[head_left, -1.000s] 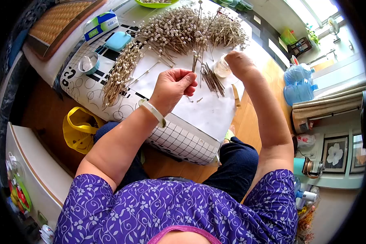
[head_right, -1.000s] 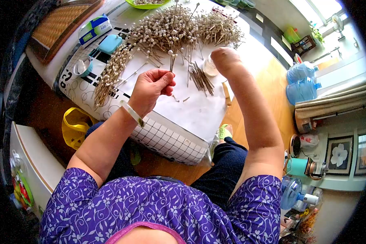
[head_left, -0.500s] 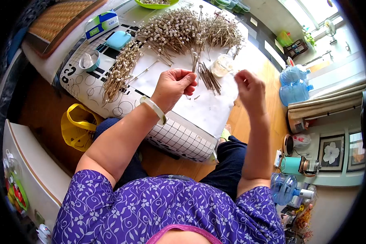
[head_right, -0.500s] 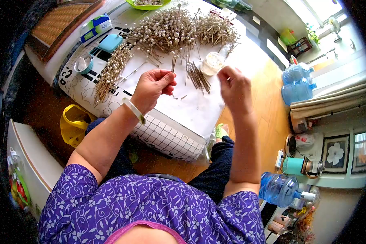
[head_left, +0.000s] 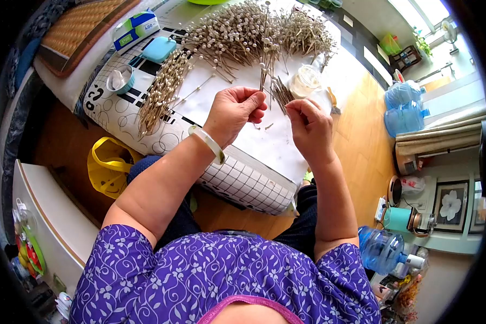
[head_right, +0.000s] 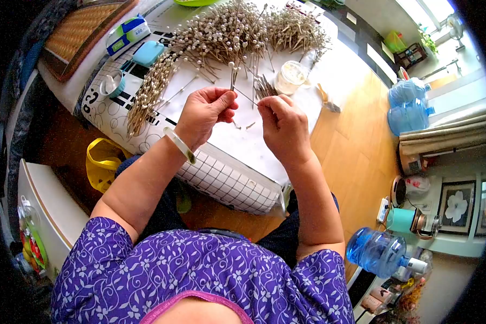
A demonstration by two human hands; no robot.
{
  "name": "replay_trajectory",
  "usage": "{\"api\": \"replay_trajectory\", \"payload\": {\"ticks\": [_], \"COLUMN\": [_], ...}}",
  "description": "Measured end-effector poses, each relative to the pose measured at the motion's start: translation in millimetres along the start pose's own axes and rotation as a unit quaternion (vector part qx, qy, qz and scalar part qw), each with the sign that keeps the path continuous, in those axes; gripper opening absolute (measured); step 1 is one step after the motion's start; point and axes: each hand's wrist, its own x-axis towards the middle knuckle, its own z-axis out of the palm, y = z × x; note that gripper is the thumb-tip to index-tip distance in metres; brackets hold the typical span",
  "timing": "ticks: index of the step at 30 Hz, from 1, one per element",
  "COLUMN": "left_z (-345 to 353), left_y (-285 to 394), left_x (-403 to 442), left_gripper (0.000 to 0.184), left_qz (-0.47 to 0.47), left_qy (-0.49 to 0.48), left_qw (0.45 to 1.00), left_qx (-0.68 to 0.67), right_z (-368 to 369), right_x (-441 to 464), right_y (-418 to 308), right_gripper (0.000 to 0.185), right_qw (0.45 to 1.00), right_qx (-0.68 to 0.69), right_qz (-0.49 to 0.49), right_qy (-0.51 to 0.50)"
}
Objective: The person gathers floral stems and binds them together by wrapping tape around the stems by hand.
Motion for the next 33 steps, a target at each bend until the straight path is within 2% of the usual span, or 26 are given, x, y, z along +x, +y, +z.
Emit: {"api": "replay_trajectory", "payload": {"ticks": [11,18,29,33], "left_z": [2.1,3.6,2.6,2.8], "left_y": [-3.3,-4.1,-2.3,-2.9], "left_x": [0.6,0.2,0.5,2.0], "left_gripper": [0.016,0.017,0.018,0.020], "left_qz": [0.013,0.006,0.007,0.018], "left_qy": [0.008,0.001,0.005,0.010], "left_qw": [0.999,0.999,1.000,0.999], "left_qx": [0.031,0.032,0.020,0.024], "right_z": [-2.3,-4.7,-0.9,2.9], "right_x": [-2.3,0.1,-1.3,-3.9], "right_y": [-0.5,0.2,-0.4,-4.4], "right_gripper": [0.001,0.001,0.002,0.001], "right_qw": [0.999,0.999,0.997,1.000], "right_qx": [-0.014,-0.011,-0.038,-0.015], "right_qz": [-0.022,-0.028,-0.061,-0.018], "right_qy": [-0.019,0.021,0.005,-0.014]}}
